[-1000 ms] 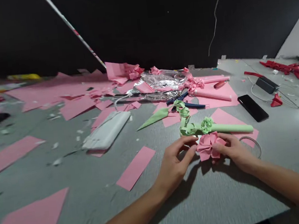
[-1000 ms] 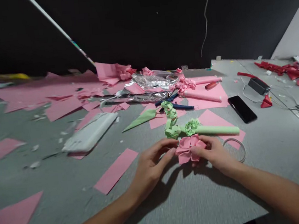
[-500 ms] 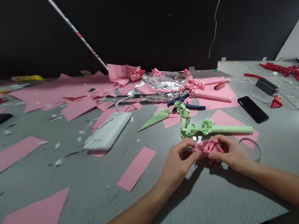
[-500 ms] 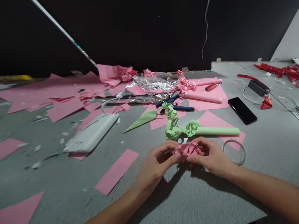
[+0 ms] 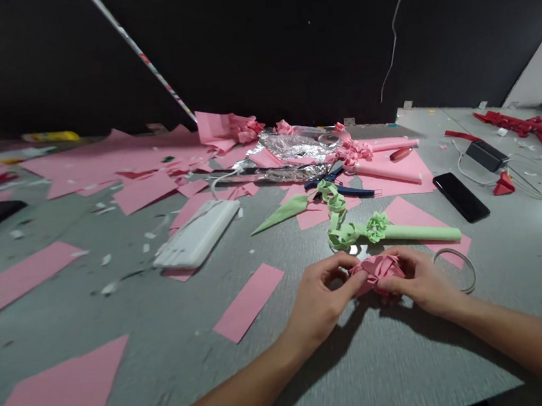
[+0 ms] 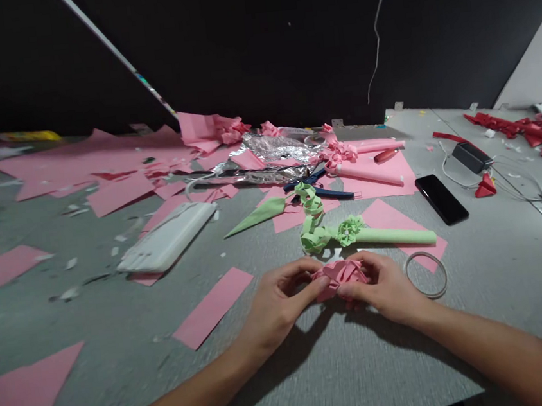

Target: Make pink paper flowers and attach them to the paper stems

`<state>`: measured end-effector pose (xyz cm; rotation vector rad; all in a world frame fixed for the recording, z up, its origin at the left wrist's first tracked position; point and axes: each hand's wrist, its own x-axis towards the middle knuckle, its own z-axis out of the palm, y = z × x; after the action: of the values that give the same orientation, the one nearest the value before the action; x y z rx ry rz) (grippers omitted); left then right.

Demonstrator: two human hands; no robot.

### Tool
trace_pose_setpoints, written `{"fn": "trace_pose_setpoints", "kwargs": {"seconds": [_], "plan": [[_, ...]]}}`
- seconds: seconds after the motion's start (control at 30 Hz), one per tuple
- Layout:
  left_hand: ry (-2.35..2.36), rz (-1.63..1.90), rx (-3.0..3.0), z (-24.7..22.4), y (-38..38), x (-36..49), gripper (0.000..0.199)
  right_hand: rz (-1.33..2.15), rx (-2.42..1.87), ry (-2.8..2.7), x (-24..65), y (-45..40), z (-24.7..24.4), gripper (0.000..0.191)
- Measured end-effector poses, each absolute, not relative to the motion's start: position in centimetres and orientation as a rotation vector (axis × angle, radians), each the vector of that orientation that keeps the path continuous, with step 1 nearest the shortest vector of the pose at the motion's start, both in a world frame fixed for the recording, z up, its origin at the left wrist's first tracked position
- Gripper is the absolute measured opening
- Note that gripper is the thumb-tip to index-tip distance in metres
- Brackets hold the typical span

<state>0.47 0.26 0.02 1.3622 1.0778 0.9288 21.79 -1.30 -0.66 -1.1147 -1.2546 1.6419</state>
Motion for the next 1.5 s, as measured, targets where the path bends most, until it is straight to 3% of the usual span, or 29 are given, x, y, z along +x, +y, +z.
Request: {"fn": "trace_pose_setpoints", "kwargs": {"seconds": [0.53,0.83,1.17,1.5], "plan": [[1.178,0.970,1.547,0.5,-0.1,0.5,0.018,1.570,-1.158,-1.319,21.8,-1.4,-1.2,0.043],[0.904,0.880,1.680,1.4,1.4,-0.4,0.013,1.589,-1.158,-1.424,22.6,-1.2,0.0,0.034],[0.824,0.811,1.388,1.4,1.0,-0.2,0.033,1.661,-1.163,-1.438,22.5,-1.2,0.1,0.045],[0.916,0.821,1.654,1.2,1.0,0.0,0.018,1.533,-1.207,-1.571,22.4,-1.5,-0.2,0.034]]}}
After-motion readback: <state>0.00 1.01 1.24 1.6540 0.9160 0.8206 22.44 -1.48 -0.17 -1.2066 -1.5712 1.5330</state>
